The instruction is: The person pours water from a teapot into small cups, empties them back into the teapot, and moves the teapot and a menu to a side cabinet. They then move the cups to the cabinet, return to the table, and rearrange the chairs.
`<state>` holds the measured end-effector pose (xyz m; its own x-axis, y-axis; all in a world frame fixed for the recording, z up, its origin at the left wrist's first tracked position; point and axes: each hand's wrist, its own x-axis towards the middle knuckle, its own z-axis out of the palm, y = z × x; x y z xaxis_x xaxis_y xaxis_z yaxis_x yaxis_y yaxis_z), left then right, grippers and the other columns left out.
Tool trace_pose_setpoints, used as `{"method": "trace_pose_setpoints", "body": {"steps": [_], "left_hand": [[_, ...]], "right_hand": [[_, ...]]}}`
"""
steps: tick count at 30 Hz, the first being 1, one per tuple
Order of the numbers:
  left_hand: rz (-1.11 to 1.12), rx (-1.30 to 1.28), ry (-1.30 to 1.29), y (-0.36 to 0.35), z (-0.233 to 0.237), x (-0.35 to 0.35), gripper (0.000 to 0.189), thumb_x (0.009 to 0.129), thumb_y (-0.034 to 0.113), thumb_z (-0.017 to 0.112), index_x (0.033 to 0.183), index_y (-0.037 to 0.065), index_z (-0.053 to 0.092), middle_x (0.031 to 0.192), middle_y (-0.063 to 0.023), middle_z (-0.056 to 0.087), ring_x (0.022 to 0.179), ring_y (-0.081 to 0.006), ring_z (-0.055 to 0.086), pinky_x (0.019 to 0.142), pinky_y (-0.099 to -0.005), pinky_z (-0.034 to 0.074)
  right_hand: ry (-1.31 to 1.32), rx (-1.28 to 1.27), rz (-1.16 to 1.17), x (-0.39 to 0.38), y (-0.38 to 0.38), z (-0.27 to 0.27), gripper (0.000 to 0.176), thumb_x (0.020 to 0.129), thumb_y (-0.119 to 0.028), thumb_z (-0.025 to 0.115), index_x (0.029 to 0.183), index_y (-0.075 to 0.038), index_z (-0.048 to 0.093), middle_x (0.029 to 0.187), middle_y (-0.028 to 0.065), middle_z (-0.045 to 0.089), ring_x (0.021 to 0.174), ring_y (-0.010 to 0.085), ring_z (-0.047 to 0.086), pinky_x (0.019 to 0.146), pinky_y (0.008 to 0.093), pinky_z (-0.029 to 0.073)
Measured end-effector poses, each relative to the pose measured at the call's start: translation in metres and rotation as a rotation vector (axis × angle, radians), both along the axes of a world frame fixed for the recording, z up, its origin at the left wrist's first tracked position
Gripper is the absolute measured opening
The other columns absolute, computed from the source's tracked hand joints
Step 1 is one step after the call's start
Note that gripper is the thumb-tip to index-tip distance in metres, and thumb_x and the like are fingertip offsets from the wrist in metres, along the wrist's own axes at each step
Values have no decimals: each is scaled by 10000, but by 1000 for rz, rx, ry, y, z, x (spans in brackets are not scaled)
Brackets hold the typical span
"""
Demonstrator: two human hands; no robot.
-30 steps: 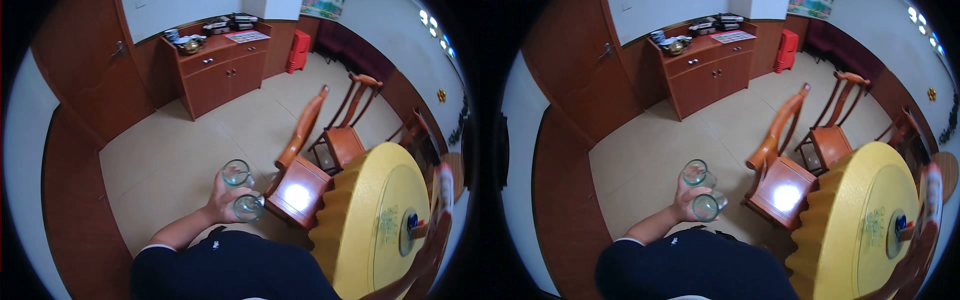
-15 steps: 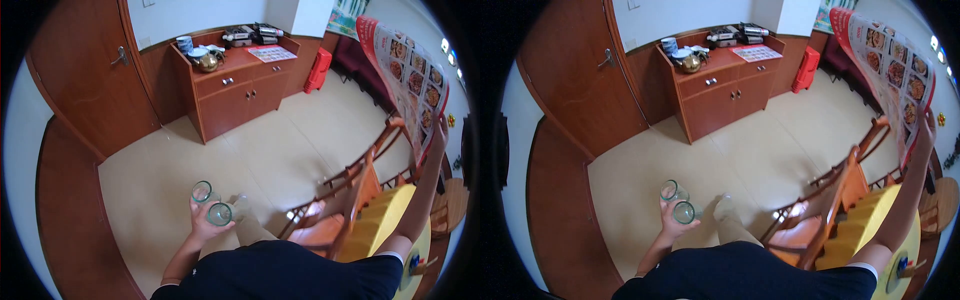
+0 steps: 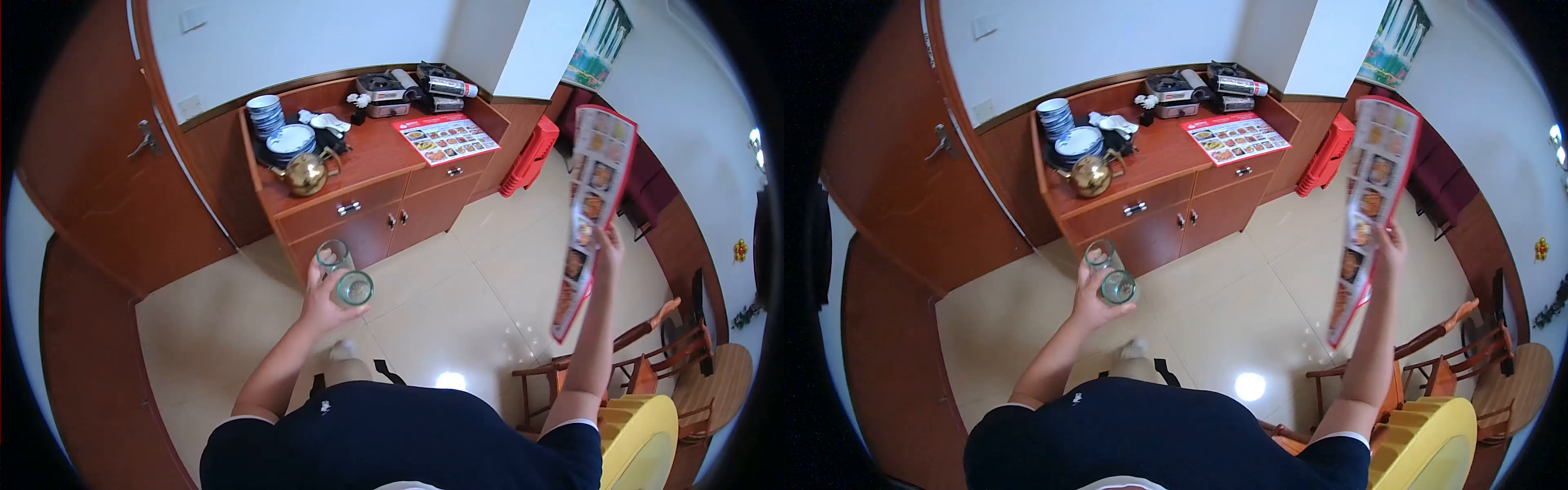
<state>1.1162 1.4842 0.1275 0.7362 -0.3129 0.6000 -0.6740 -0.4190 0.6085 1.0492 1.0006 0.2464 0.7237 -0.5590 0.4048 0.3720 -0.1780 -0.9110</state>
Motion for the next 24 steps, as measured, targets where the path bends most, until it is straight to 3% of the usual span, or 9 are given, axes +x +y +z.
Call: {"method": "trace_pose_setpoints", "body": {"steps": [6, 12, 17, 21, 24], "left_hand": [[147, -49, 54, -87, -45, 199, 622, 480, 289, 757, 986, 53, 485, 1137, -179, 310, 1072, -332, 344, 885, -391, 321], [240, -65, 101, -165, -81, 395, 616, 485, 261, 760, 993, 53, 481, 1172, -181, 284, 1091, -333, 323, 885, -398, 317], [324, -34, 143, -189, -102, 485, 602, 495, 276, 760, 1000, 89, 491, 1212, -196, 234, 1087, -349, 336, 886, -400, 336], [334, -22, 145, -197, -109, 524, 589, 489, 262, 764, 984, 89, 496, 1203, -192, 243, 1077, -344, 345, 876, -398, 344], [365, 24, 136, -199, -119, 539, 575, 489, 250, 765, 974, 89, 500, 1196, -189, 248, 1062, -338, 358, 866, -393, 352]], "right_hand": [[86, 161, 184, 180, 36, -22, 192, 762, -23, 500, 950, 16, 492, 831, 103, 573, 654, 133, 563, 591, 234, 462], [-11, 351, 228, 364, -21, -9, 198, 773, -27, 455, 964, 23, 447, 849, 125, 565, 678, 171, 578, 610, 265, 481], [18, 680, 211, 442, -53, -55, 339, 787, -114, 421, 1102, -1, 367, 998, 151, 513, 841, 255, 548, 723, 381, 470], [157, 789, 251, 490, -66, -95, 382, 784, -137, 415, 1145, -27, 357, 1015, 134, 510, 822, 245, 548, 748, 369, 452], [120, 824, 395, 522, -50, -80, 392, 803, -141, 421, 1167, -34, 322, 1057, 126, 486, 894, 235, 519, 776, 379, 433]]}}
